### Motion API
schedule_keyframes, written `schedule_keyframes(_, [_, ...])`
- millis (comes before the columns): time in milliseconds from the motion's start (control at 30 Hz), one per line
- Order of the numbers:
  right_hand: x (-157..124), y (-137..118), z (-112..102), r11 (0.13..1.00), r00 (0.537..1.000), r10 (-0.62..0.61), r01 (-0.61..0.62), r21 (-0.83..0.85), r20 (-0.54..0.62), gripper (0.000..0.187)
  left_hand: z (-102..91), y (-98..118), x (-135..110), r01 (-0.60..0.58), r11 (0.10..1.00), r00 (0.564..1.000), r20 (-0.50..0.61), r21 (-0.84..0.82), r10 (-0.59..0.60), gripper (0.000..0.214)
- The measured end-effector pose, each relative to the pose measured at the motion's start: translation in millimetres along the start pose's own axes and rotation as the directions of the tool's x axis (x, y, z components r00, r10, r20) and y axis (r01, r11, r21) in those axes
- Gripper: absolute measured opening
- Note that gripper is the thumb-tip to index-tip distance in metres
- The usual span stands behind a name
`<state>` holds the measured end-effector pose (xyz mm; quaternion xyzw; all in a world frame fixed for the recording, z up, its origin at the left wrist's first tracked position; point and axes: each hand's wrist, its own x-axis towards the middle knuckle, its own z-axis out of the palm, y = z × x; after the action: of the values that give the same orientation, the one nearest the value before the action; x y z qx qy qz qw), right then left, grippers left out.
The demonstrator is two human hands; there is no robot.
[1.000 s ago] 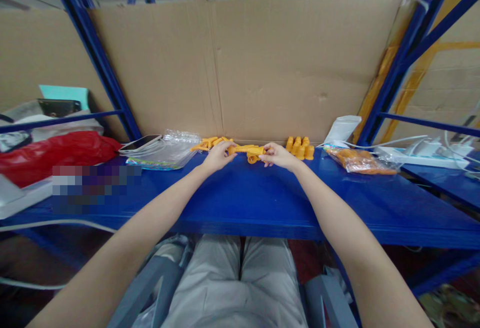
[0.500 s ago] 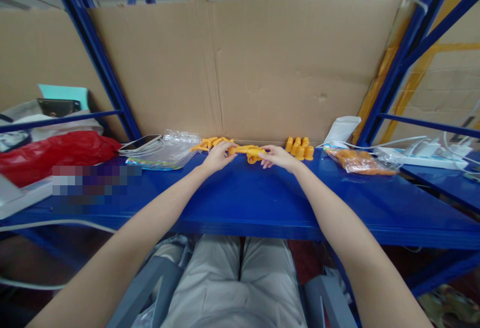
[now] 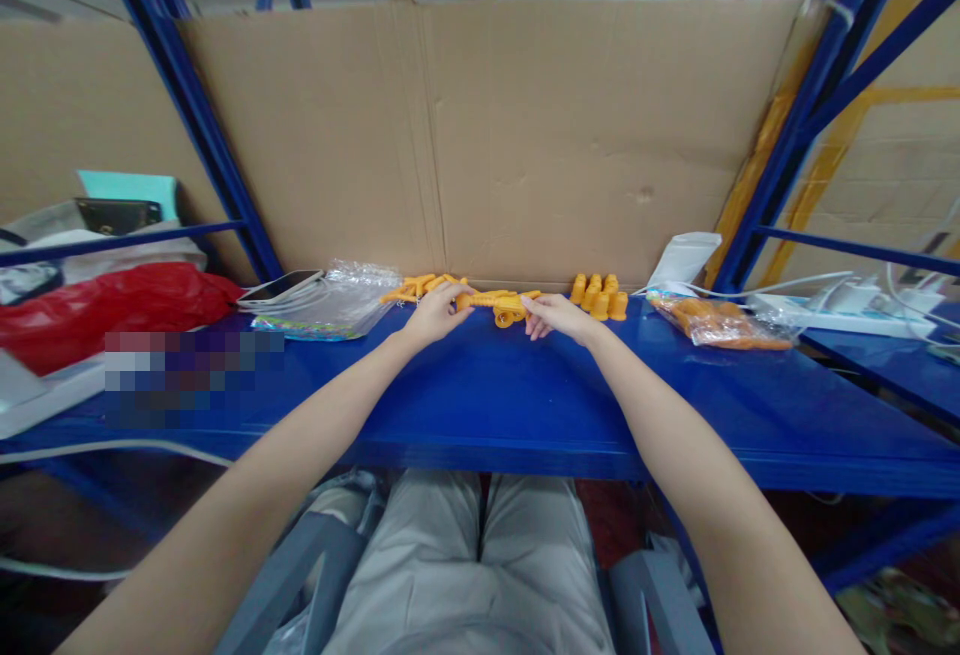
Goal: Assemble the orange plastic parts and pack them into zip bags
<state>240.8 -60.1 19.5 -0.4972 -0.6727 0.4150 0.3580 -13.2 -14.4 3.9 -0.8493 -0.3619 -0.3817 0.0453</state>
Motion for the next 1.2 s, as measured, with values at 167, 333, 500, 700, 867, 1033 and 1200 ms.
schedule_keyframes(167, [1.8, 1.4, 0.9, 1.0, 1.0, -0.009, 0.009, 0.009, -0.014, 0.042, 0.5, 1.0, 0.9, 0.01, 1.0, 1.0, -0.001, 0.0, -0.01, 0.021])
schedule_keyframes(333, [-0.4, -1.5, 2.3, 1.0, 1.0, -0.008, 0.008, -0.002, -0.01, 0.032, 1.3, 1.6, 1.0, 0.002, 1.0, 1.0, 0.0, -0.006, -0.002, 0.021])
schedule_keyframes(500, [-0.5, 1.4, 0.9, 0.998, 0.999, -0.054, 0.054, -0.016, -0.005, 0.047, 1.2, 0.1, 0.9, -0.001, 1.0, 1.0, -0.004, -0.006, 0.001, 0.022])
schedule_keyframes(700, [3.8, 4.4, -0.9, 0.998, 0.998, -0.054, 0.054, -0.031, 0.016, 0.04, 0.9, -1.5, 0.5, 0.011, 1.0, 1.0, 0.003, -0.016, -0.011, 0.021])
schedule_keyframes(867, [6.2, 6.6, -2.1, 0.998, 0.999, -0.044, 0.044, -0.048, 0.004, 0.045, 0.2, -1.2, 0.2, 0.007, 1.0, 1.0, 0.005, -0.021, -0.007, 0.02])
schedule_keyframes(1033, [3.9, 3.7, 0.3, 0.999, 1.0, -0.028, 0.028, -0.03, -0.002, 0.038, -0.2, 0.7, 0.6, 0.028, 1.0, 0.999, 0.023, -0.005, -0.028, 0.021])
schedule_keyframes(1200, [1.5, 3.1, 1.2, 0.999, 0.999, -0.048, 0.048, -0.02, -0.007, 0.049, 1.0, -0.2, 1.1, 0.015, 1.0, 1.0, 0.007, -0.003, -0.015, 0.021])
